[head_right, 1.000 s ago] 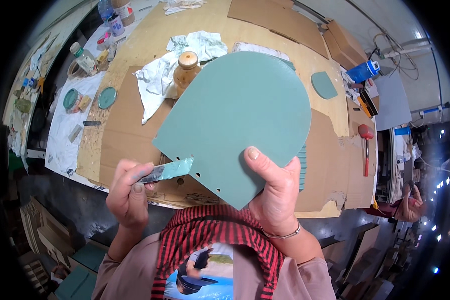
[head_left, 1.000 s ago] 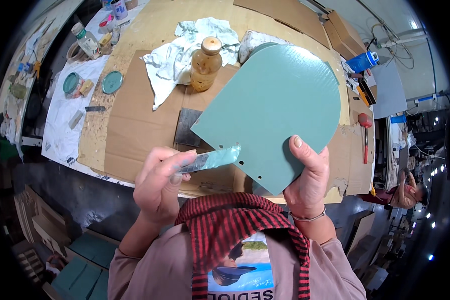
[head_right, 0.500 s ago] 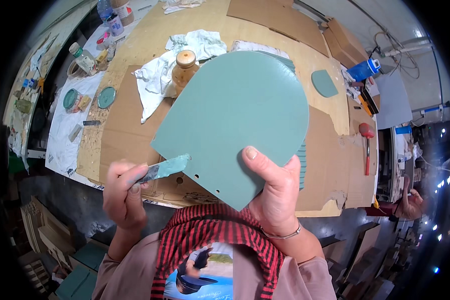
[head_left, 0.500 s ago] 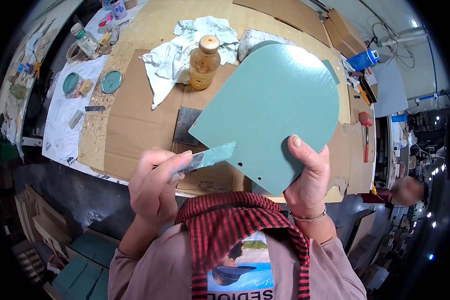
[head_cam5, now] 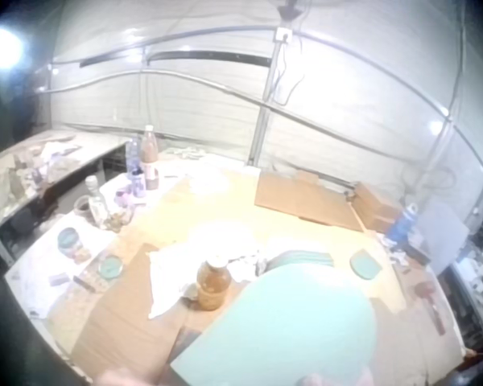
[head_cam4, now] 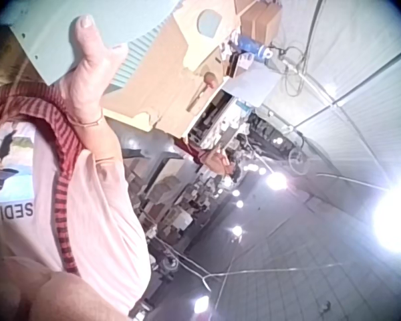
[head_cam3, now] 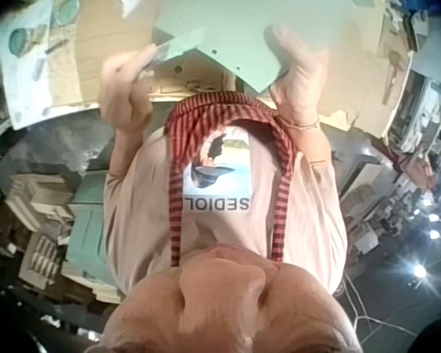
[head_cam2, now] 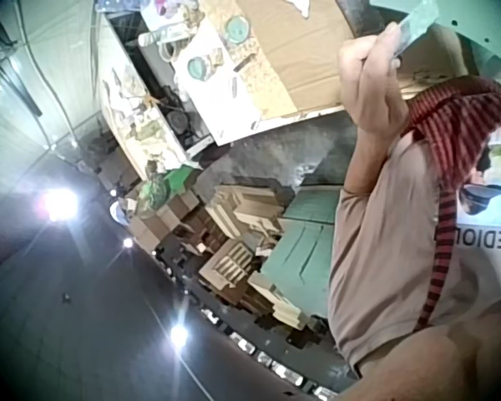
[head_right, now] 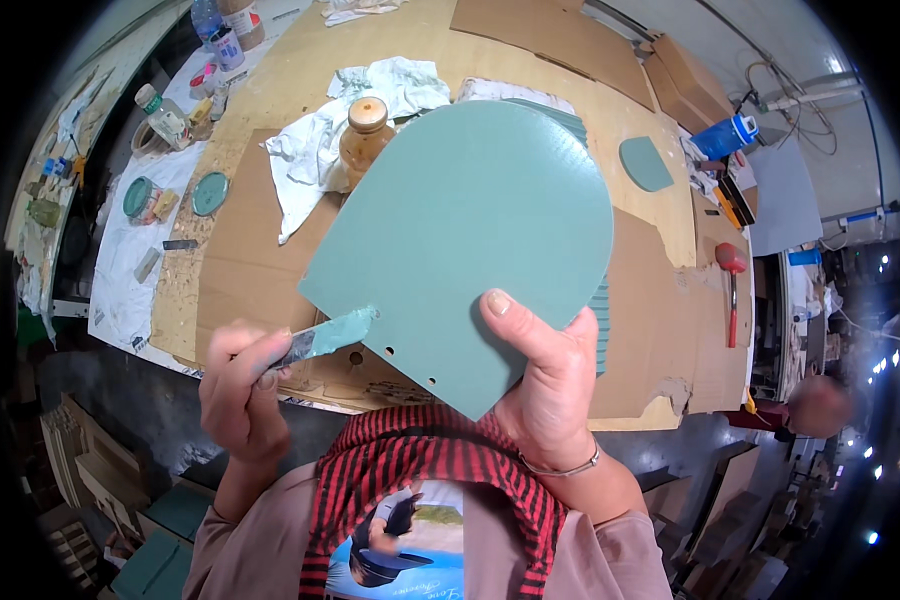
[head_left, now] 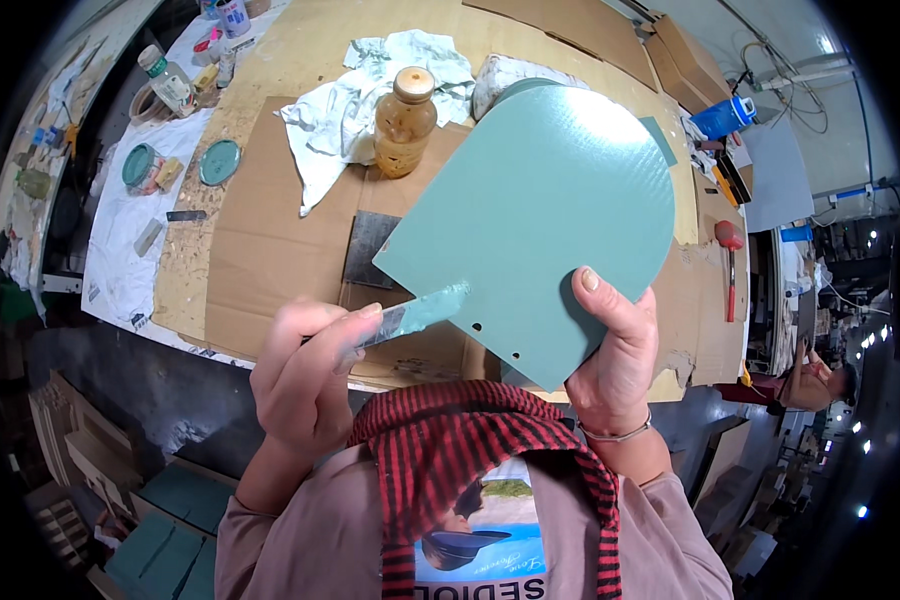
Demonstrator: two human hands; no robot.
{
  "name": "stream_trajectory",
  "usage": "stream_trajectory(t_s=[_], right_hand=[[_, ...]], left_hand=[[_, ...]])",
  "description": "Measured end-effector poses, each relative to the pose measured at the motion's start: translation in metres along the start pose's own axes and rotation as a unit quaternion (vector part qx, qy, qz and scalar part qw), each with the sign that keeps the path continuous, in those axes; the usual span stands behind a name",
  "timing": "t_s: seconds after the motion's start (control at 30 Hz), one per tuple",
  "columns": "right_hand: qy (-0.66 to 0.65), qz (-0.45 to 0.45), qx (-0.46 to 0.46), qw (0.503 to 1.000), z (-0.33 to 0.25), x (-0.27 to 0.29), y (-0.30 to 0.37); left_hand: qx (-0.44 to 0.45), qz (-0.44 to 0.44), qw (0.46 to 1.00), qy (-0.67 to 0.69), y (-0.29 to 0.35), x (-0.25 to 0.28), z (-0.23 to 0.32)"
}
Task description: The person aligns a stack of curved green pieces, takes an individual piece, and applies paste to its edge using a small spatula. Afterwards, the person places the piece back and realigns the stack.
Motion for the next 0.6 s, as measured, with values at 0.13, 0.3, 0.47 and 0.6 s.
stream_trajectory(t_s=[0.13,0.3,0.47,0.6], right_hand=[[0.003,-0.001,-0.003,1.0,0.001,0.001,0.0],[-0.006,-0.004,-0.003,1.0,0.001,-0.002,0.002],[-0.017,-0.01,-0.006,1.0,0.002,-0.001,0.002],[-0.015,-0.01,-0.007,1.0,0.003,-0.001,0.003]], left_hand=[[0.028,-0.021,0.999,-0.026,-0.001,-0.002,-0.001],[0.189,0.046,0.968,0.156,0.02,0.002,-0.026],[0.362,0.044,0.893,0.263,0.03,-0.008,-0.039],[0.376,0.041,0.885,0.271,0.029,-0.008,-0.039]])
Point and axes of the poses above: each hand's wrist, its own y-axis away from the middle knuckle, its own x-axis out of the back of the hand, z = x × y, the point moved 8 cm from there along -y, towards the middle knuckle, and after that the axes turned 7 degrees about z, right-handed, at the moved point
